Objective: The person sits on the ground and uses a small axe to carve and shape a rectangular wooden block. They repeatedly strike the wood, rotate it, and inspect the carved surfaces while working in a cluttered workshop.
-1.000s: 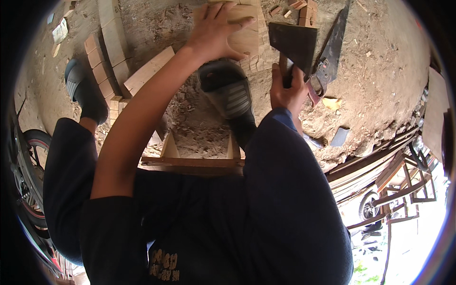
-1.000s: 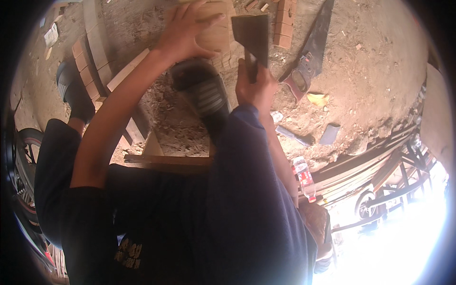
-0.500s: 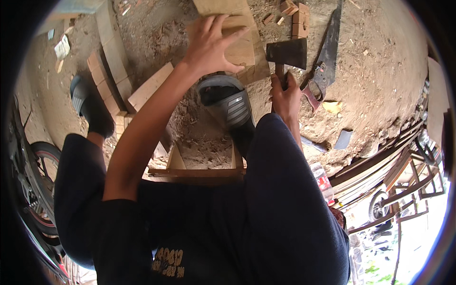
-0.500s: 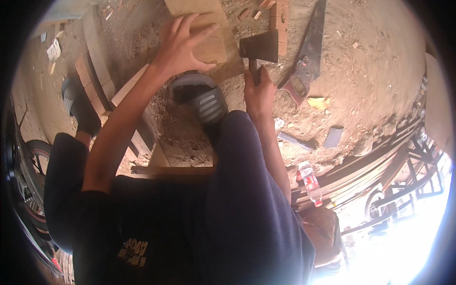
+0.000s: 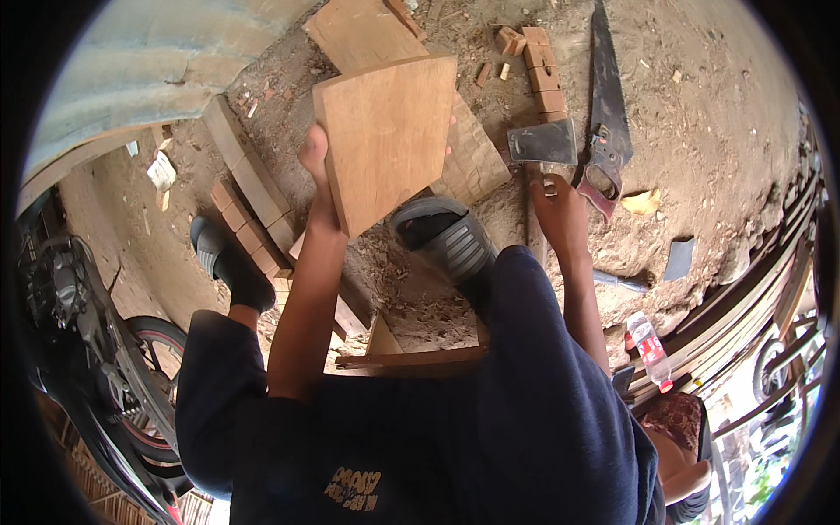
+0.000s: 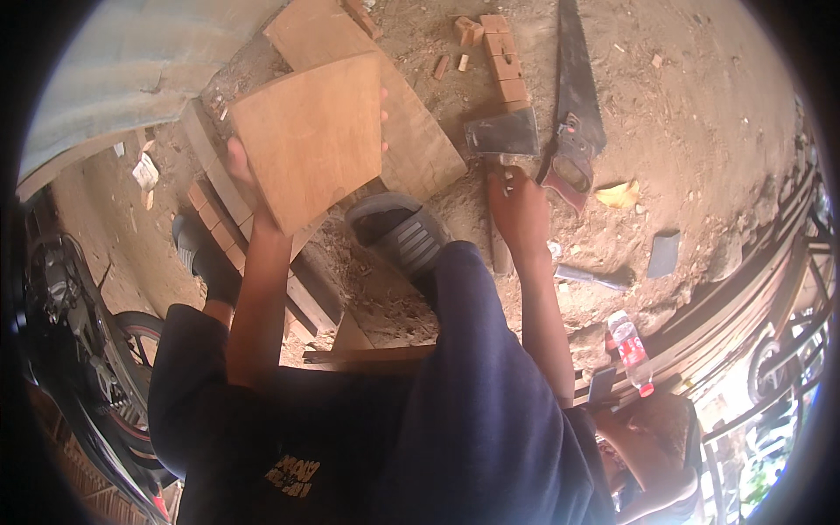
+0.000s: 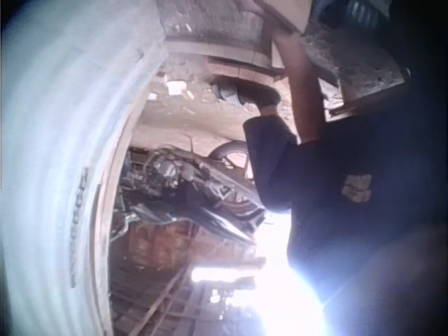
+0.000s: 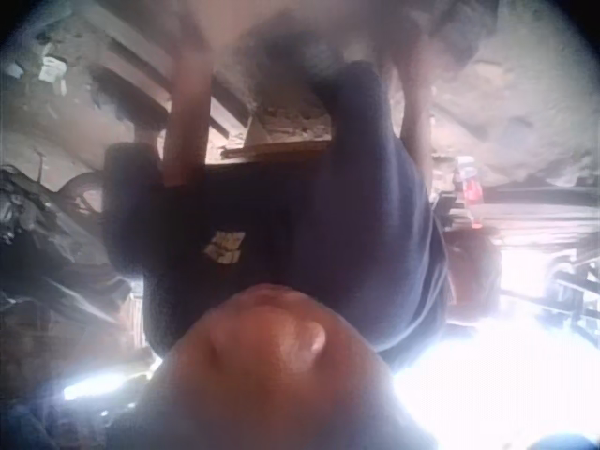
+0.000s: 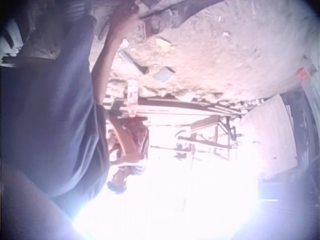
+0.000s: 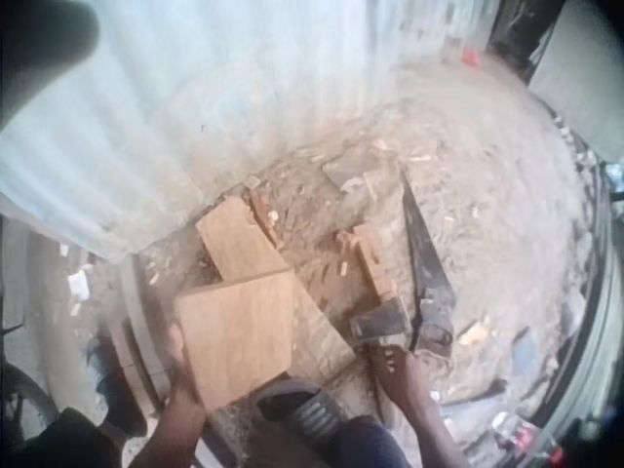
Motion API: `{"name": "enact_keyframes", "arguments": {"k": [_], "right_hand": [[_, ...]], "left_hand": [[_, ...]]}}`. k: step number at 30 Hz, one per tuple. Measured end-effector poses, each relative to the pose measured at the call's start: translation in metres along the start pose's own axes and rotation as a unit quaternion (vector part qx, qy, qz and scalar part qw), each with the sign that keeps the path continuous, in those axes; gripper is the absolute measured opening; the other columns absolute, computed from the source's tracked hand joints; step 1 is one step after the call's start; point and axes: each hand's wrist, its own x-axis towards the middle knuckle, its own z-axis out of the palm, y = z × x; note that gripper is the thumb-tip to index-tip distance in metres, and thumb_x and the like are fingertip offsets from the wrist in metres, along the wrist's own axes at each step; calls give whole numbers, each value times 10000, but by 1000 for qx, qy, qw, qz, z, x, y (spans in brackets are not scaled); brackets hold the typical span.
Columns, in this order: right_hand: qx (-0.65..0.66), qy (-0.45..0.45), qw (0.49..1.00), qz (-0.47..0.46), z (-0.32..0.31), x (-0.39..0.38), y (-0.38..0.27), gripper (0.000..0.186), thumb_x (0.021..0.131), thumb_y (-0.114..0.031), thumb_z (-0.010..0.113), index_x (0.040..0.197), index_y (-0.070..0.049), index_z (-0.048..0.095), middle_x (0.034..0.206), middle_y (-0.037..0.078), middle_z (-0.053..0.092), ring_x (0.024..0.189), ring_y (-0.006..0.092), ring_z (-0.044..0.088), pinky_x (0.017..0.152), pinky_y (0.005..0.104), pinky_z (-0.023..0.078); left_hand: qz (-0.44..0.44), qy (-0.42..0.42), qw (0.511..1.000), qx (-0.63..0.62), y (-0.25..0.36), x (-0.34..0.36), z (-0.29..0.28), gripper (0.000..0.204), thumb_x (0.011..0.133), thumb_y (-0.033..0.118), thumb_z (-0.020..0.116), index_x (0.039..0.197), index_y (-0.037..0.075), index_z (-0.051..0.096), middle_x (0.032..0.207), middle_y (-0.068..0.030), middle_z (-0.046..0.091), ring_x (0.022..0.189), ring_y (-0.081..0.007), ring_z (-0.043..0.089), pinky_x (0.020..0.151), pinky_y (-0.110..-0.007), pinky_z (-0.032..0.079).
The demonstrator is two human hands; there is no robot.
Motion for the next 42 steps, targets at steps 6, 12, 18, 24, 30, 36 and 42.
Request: {"name": "enact_keyframes", "arguments": {"k": [6, 12, 18, 24, 30, 36, 42], "right_hand": [[-48, -73, 996, 3, 6, 6, 6, 508, 812, -348, 709, 1068, 75, 592, 924, 321, 662, 892, 453, 661, 766, 492, 512], [344, -213, 901, 157, -4, 7, 3, 427, 842, -155, 659, 1180, 66, 519, 903, 158, 648, 794, 266, 697, 521, 343, 548], [209, -197, 949, 134, -9, -5, -13, 539, 932, -171, 611, 1373, 43, 389, 872, 222, 661, 762, 323, 700, 535, 370, 526], [71, 33, 983, -163, 3, -19, -43, 498, 932, -139, 629, 1365, -2, 424, 915, 332, 651, 797, 475, 663, 569, 482, 513], [-7, 49, 957, -286, 15, 0, -48, 471, 907, -120, 655, 1337, -32, 485, 932, 296, 657, 752, 446, 673, 575, 481, 542], [-49, 15, 956, -290, 11, 11, -60, 430, 899, -83, 658, 1295, -2, 510, 904, 267, 671, 728, 406, 691, 578, 452, 547], [42, 55, 975, -210, 2, -7, -68, 345, 880, -85, 692, 1179, 36, 571, 798, 258, 666, 698, 399, 685, 578, 429, 521]], "left_hand": [[178, 26, 768, 614, -21, 19, -11, 1040, 555, 582, 822, 1428, 116, 500, 1368, -199, 479, 1228, -357, 474, 1022, -496, 393], [177, 64, 544, 818, -59, 40, -37, 1026, 558, 555, 820, 1414, 104, 479, 1439, -174, 419, 1305, -370, 370, 1079, -543, 284], [220, 49, 505, 833, -79, 44, -58, 1061, 568, 606, 795, 1436, 108, 443, 1456, -148, 387, 1313, -336, 349, 1073, -571, 238], [212, 53, 521, 825, -82, 41, -67, 1068, 584, 640, 784, 1446, 115, 435, 1461, -154, 385, 1345, -347, 327, 1077, -567, 234], [192, 54, 515, 834, -78, 42, -62, 1086, 589, 705, 743, 1441, 103, 439, 1460, -123, 401, 1364, -326, 324, 1104, -613, 204], [168, 40, 545, 820, -63, 34, -54, 1124, 545, 664, 779, 1411, 30, 445, 1425, -131, 435, 1350, -316, 343, 1106, -605, 195], [177, 58, 517, 835, -69, 30, -53, 1143, 530, 670, 784, 1421, 47, 434, 1403, -126, 457, 1333, -307, 367, 1108, -608, 211]]}}
